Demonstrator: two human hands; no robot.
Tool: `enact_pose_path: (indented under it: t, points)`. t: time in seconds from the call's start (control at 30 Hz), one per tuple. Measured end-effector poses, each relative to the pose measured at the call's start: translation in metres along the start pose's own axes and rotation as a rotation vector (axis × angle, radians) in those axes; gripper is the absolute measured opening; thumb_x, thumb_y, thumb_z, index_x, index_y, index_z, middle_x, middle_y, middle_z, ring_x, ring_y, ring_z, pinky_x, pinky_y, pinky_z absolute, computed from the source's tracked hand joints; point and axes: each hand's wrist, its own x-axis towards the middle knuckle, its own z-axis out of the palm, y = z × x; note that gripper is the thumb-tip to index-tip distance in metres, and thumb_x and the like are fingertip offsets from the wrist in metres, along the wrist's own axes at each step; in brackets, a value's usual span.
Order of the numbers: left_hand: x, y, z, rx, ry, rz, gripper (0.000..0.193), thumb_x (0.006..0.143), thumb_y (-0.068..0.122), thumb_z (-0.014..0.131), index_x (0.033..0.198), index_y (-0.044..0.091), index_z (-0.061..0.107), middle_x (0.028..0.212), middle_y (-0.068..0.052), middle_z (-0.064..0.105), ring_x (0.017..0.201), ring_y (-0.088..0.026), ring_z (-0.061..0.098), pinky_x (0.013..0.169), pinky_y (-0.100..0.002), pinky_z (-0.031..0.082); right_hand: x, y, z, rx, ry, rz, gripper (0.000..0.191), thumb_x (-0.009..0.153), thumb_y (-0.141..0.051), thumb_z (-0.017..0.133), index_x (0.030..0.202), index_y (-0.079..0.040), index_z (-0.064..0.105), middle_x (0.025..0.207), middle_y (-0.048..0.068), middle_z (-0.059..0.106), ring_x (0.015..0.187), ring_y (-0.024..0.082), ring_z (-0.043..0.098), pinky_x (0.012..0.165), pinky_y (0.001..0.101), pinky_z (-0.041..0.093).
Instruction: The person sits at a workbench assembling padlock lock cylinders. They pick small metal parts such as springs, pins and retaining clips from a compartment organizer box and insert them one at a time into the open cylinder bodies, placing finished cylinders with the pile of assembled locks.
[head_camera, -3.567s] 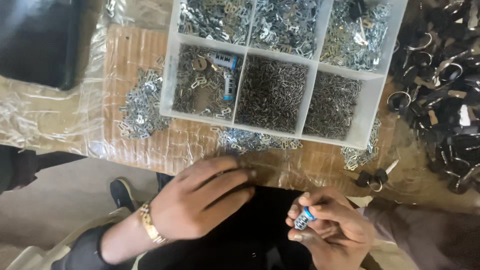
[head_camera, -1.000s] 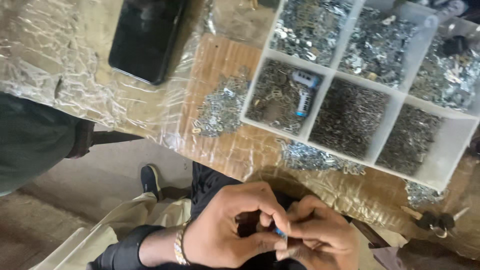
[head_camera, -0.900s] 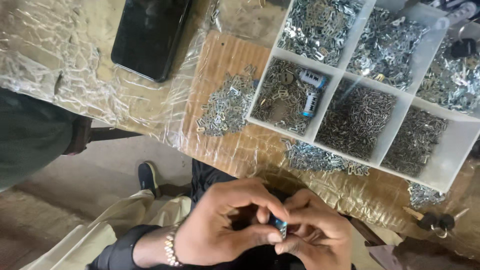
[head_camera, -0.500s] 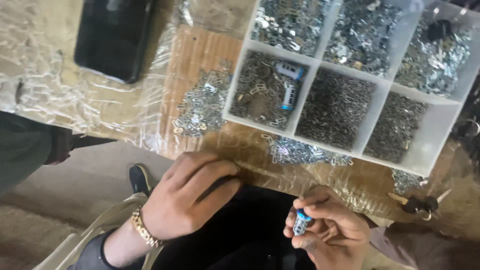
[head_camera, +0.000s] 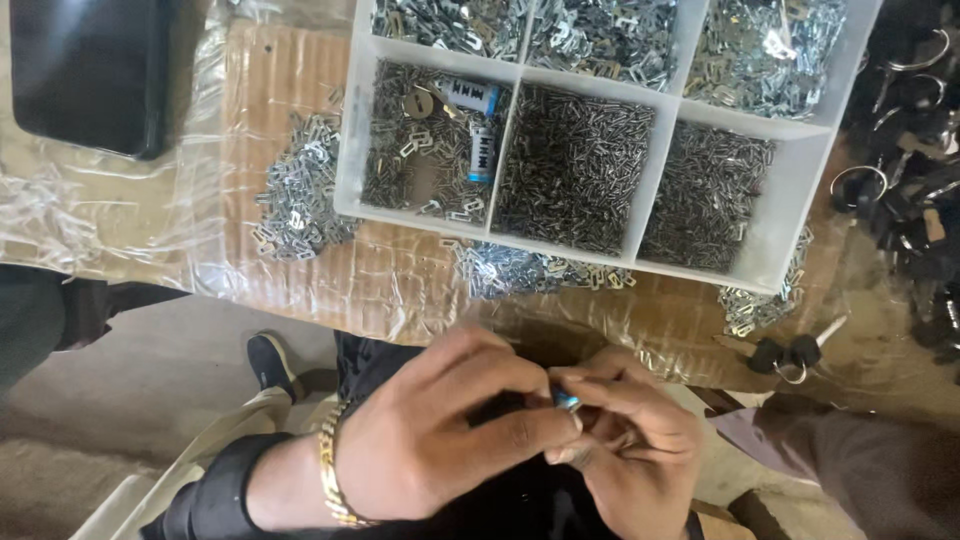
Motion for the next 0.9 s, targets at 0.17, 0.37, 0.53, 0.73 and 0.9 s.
enact_pose_path:
  t: [0.17, 0.37, 0.53, 0.73, 0.9]
  points:
    - [-0.011, 0.012, -0.001, -0.692, -0.044, -0.732, 0.031, 0.082, 0.007, 0.087, 0.108, 0.008, 0.069, 0.096, -0.002, 0.064, 0.085, -0.021, 0.063, 0.076, -0.033, 0.054, -0.001, 0.003, 0.0, 0.02, -0.202, 0.005, 0.033, 0.086, 0.003, 0.088, 0.116, 0.011, 0.075, 0.111, 0.024, 0.068, 0.093, 0.024, 0.073, 0.074, 0.0267, 0.061]
    - [-0.013, -0.011, -0.007, 0.749, 0.183, -0.1, 0.042, 0.075, 0.024, 0.083, 0.114, 0.012, 0.075, 0.1, -0.006, 0.059, 0.088, -0.028, 0.061, 0.073, -0.037, 0.051, 0.009, 0.002, 0.016, 0.055, -0.058, -0.026, 0.037, 0.088, 0.002, 0.084, 0.123, 0.006, 0.07, 0.122, 0.024, 0.065, 0.096, 0.024, 0.073, 0.077, 0.0352, 0.067]
    - [-0.021, -0.032, -0.034, 0.527, 0.132, 0.202, 0.028, 0.088, 0.011, 0.085, 0.114, 0.007, 0.074, 0.113, -0.008, 0.067, 0.097, -0.028, 0.066, 0.081, -0.037, 0.056, 0.012, 0.003, 0.025, 0.039, -0.011, -0.03, 0.04, 0.085, 0.007, 0.082, 0.123, 0.007, 0.07, 0.122, 0.025, 0.065, 0.097, 0.026, 0.073, 0.077, 0.0376, 0.068]
    - [-0.025, -0.004, -0.008, -0.021, 0.218, -0.093, 0.027, 0.083, -0.001, 0.084, 0.106, 0.007, 0.073, 0.106, -0.004, 0.073, 0.093, -0.021, 0.069, 0.085, -0.033, 0.058, 0.006, 0.008, 0.023, -0.029, -0.032, -0.057, 0.043, 0.085, 0.009, 0.083, 0.125, 0.008, 0.068, 0.123, 0.025, 0.064, 0.099, 0.022, 0.071, 0.082, 0.0315, 0.064]
    - [-0.007, 0.003, -0.006, 0.116, 0.114, 0.034, 0.035, 0.08, 0.001, 0.085, 0.112, 0.004, 0.074, 0.11, -0.007, 0.069, 0.095, -0.024, 0.067, 0.086, -0.035, 0.056, -0.002, 0.005, 0.021, -0.172, 0.065, -0.074, 0.035, 0.085, 0.008, 0.081, 0.119, 0.009, 0.071, 0.122, 0.025, 0.064, 0.095, 0.023, 0.073, 0.076, 0.0294, 0.064]
